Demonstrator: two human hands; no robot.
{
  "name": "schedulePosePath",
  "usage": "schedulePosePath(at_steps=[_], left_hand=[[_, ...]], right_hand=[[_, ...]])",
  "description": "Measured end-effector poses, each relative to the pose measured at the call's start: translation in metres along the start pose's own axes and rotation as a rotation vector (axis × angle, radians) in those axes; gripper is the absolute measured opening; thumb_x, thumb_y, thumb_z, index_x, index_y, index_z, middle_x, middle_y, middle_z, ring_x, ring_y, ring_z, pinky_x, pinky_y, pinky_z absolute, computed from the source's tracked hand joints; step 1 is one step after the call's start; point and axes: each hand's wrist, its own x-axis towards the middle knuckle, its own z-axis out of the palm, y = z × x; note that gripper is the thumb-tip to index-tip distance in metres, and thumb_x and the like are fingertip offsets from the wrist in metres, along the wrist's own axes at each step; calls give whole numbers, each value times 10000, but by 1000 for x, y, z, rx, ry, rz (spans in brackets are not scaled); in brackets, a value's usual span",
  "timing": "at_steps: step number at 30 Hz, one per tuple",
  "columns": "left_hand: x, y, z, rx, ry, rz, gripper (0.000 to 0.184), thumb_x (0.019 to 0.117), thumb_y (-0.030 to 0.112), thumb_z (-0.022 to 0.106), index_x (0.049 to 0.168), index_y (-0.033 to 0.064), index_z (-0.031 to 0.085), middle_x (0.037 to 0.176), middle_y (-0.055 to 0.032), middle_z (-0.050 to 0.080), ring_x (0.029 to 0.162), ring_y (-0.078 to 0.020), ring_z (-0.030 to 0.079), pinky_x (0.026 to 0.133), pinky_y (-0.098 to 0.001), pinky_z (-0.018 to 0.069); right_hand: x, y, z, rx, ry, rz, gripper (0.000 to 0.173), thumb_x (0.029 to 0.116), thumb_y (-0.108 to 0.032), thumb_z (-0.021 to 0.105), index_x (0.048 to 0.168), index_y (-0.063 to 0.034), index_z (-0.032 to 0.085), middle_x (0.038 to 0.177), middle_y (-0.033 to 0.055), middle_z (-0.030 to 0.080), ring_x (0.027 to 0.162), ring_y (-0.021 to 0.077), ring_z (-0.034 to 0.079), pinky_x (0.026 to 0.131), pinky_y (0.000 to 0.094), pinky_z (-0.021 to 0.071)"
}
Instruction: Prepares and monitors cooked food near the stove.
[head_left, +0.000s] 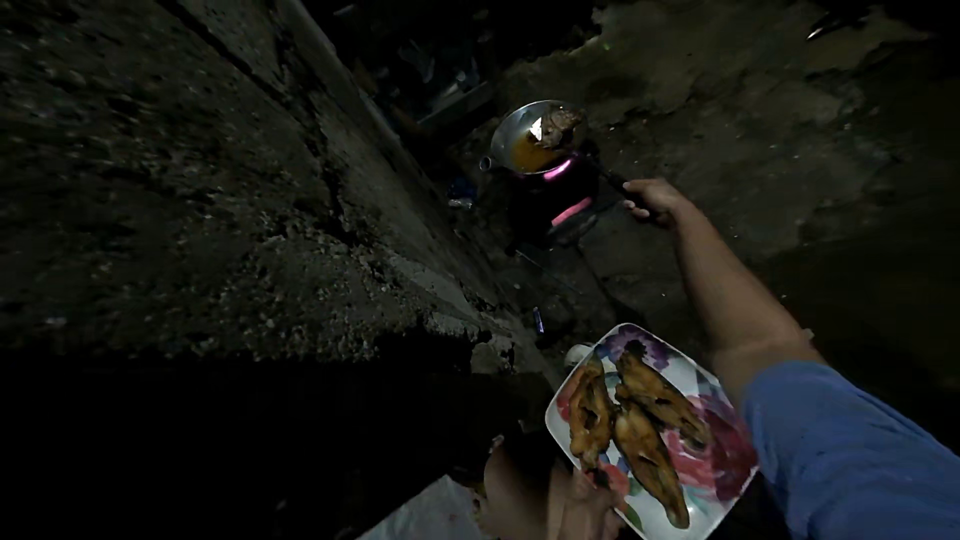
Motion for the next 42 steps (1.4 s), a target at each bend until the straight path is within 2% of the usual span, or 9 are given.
schedulePosePath(at_steps=[3, 6, 11, 14, 21, 23, 29, 36, 42], left_hand=[[3, 6, 14, -82, -1, 9, 372, 919, -178, 444, 1216, 46, 458, 935, -1, 657, 794, -47, 674, 720, -225, 588], [14, 12, 25, -92, -17, -9, 454, 927, -177, 447, 1325, 36, 396, 1012, -45, 613, 826, -77, 657, 720, -246, 580], [32, 23, 43, -88, -50, 75, 481, 930, -170, 448, 1358, 37, 377, 1054, -72, 606, 853, -111, 664, 714, -273, 587], [34, 28, 56, -72, -44, 138, 454, 933, -158, 450, 1337, 40, 382, 1027, -62, 587, 820, -93, 643, 681, -258, 570], [34, 28, 82, -149, -18, 184, 396, 930, -172, 439, 1258, 44, 389, 983, -54, 566, 777, -78, 623, 649, -231, 553], [35, 25, 88, -148, -18, 180, 402, 942, -160, 440, 1285, 40, 381, 1007, -66, 547, 805, -93, 609, 665, -245, 543], [36, 14, 100, -158, -25, 143, 435, 954, -150, 443, 1339, 32, 354, 1043, -87, 526, 821, -108, 603, 675, -251, 544], [37, 18, 96, -176, 11, 144, 400, 952, -156, 449, 1295, 37, 380, 1010, -89, 533, 809, -124, 610, 685, -265, 550], [41, 22, 94, -191, 57, 147, 356, 962, -143, 459, 1257, 47, 401, 997, -83, 532, 809, -121, 599, 688, -267, 541]], right_hand=[[-37, -5, -36, 2, -29, 4, 283, 1129, -254, 387, 1293, -96, 554, 712, -28, 510, 443, 13, 397, 392, 146, 339], [-89, -8, -79, -43, -62, -5, 308, 1133, -268, 364, 1333, -109, 536, 695, -36, 508, 416, -3, 380, 363, 140, 335], [-202, -9, -146, -102, -43, 9, 316, 1136, -252, 324, 1322, -131, 549, 671, -42, 514, 400, -15, 365, 349, 127, 318], [-264, -4, -184, -133, -57, 14, 353, 1137, -242, 308, 1379, -120, 534, 671, -36, 511, 397, -22, 365, 358, 110, 320], [-381, -15, -211, -294, -5, 66, 372, 1095, -154, 255, 1293, -88, 563, 630, -54, 504, 389, -34, 371, 352, 94, 309], [-405, -16, -212, -324, 13, 93, 378, 1100, -147, 262, 1306, -78, 572, 637, -48, 507, 389, -34, 358, 351, 93, 294], [-442, 4, -221, -331, -1, 160, 370, 1095, -151, 295, 1314, -80, 585, 654, -30, 530, 383, -22, 358, 343, 105, 294], [-446, 17, -222, -316, -19, 142, 363, 1081, -165, 358, 1343, -85, 597, 694, -31, 559, 415, -22, 402, 361, 103, 315], [-445, 15, -215, -420, 50, 140, 369, 1089, -131, 393, 1408, -82, 571, 711, -28, 560, 428, -8, 414, 359, 118, 318]])
